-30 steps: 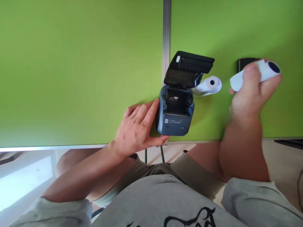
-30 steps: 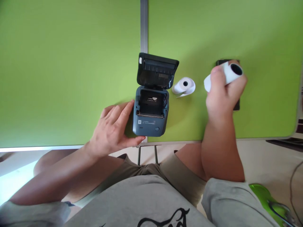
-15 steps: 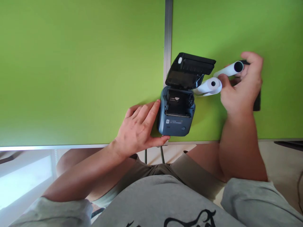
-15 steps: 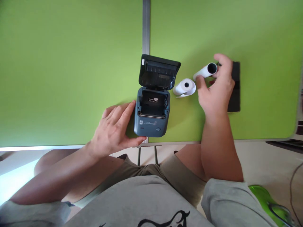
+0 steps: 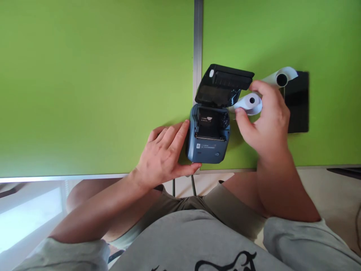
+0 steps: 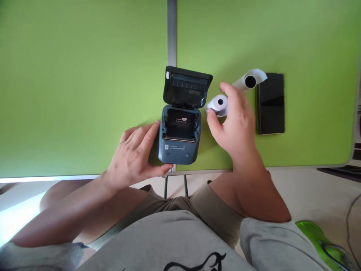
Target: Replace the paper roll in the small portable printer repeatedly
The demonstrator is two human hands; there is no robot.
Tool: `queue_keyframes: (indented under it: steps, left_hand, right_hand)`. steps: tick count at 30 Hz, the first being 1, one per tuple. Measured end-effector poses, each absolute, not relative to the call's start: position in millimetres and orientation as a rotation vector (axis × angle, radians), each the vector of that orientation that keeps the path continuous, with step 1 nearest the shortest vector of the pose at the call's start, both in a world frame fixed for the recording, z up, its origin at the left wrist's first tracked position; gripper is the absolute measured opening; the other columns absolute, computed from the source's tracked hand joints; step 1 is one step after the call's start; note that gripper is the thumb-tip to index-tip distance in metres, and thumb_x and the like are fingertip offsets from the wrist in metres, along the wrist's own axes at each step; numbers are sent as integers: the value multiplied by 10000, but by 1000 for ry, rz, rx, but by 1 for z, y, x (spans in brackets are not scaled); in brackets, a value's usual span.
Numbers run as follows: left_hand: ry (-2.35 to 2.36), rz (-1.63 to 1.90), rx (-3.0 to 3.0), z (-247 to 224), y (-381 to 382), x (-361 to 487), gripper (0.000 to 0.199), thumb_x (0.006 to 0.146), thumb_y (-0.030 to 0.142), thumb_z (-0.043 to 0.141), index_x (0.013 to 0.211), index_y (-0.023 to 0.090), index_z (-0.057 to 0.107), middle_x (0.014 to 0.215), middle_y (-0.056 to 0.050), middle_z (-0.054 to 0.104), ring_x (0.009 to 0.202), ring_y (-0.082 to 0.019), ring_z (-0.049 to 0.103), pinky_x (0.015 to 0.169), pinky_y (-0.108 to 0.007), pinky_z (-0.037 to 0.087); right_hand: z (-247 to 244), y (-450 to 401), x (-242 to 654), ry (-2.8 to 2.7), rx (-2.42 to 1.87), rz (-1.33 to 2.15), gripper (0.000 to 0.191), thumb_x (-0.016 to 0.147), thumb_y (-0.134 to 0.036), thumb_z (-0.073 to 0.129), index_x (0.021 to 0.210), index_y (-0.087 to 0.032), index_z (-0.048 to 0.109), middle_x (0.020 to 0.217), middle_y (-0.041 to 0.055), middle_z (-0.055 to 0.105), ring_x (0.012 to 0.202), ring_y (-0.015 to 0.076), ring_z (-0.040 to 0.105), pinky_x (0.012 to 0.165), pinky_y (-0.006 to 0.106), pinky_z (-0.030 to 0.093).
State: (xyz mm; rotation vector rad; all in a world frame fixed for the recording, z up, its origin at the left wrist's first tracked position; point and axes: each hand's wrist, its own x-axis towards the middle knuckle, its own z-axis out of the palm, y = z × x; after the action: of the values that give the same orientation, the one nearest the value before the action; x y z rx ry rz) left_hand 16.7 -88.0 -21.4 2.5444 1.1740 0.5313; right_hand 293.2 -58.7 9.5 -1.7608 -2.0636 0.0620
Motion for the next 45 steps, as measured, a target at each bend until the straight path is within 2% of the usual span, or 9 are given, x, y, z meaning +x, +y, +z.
queue_keyframes:
  steps: [7,11,17,23,30,35,40,42,45]
  left_hand:
    - [1161,518,2529,-21,-87,16,999,955,804,449,1622,71,326,1294,-185,693,1128,-312,667,1045,-448,450]
    - [1159,491,2490,-22,-88,15,1032,932,820,477,1649,103,291,1307,-178,688,1149,-321,663,1064,-459,445]
    - [1158,513,2506,-22,-88,16,1024,939,819,463,1633,80,318,1286,-180,694,1128,-315,665,1058,-454,448]
    - [1162,505,2504,-21,-88,16,1015,945,809,460,1628,71,324,1302,-186,689,1144,-322,663,1057,-464,450]
    - [1153,531,2505,-22,-88,16,1016,943,810,463,1625,68,329,1286,-183,693,1126,-320,663,1053,-460,454]
    - [1166,519,2519,-22,-88,16,1015,948,821,439,1624,71,330,1272,-178,697,1110,-312,666,1049,-448,452]
    - [1148,518,2511,-21,-87,16,1018,944,812,464,1625,68,328,1286,-182,692,1129,-316,665,1058,-450,450]
    - [1148,506,2492,-21,-88,16,1021,941,808,474,1641,84,306,1299,-181,689,1147,-323,662,1065,-462,448]
    - [1157,504,2487,-21,-88,16,1021,940,814,465,1641,88,310,1301,-185,688,1150,-327,658,1063,-466,448]
  right_hand:
    - [-2,-50,299,-2030,-1862,-19,238,963,-399,622,1180,-300,633,1088,120,708,991,319,705,872,500,580]
    - [-6,-50,300,-1968,-1817,-5,341,913,-348,655,1243,-287,594,1138,111,724,1038,329,714,915,516,577]
    - [-3,-52,299,-2040,-1775,135,449,857,-147,517,1285,-250,607,1161,120,703,1092,310,704,962,493,568]
    - [-4,-51,300,-1998,-1778,99,357,932,-341,594,1272,-259,667,1082,125,629,1071,339,672,980,556,554]
    - [-12,-49,310,-1792,-1604,144,434,937,-389,594,1353,-292,519,1136,114,638,918,264,676,731,421,576]
    - [-18,-41,319,-1630,-1531,-10,335,994,-523,475,1228,-285,510,1085,135,589,931,275,672,787,461,574]
    - [-16,-41,309,-1571,-1345,-52,421,963,-658,429,1156,-286,470,1051,111,547,972,327,708,811,525,590]
    - [-9,-47,297,-1611,-1305,-35,405,950,-656,473,1125,-291,472,1033,100,583,934,301,712,800,502,597]
    - [3,-59,278,-1717,-1193,174,258,936,-499,630,1097,-325,528,1024,55,690,929,256,730,784,441,598]
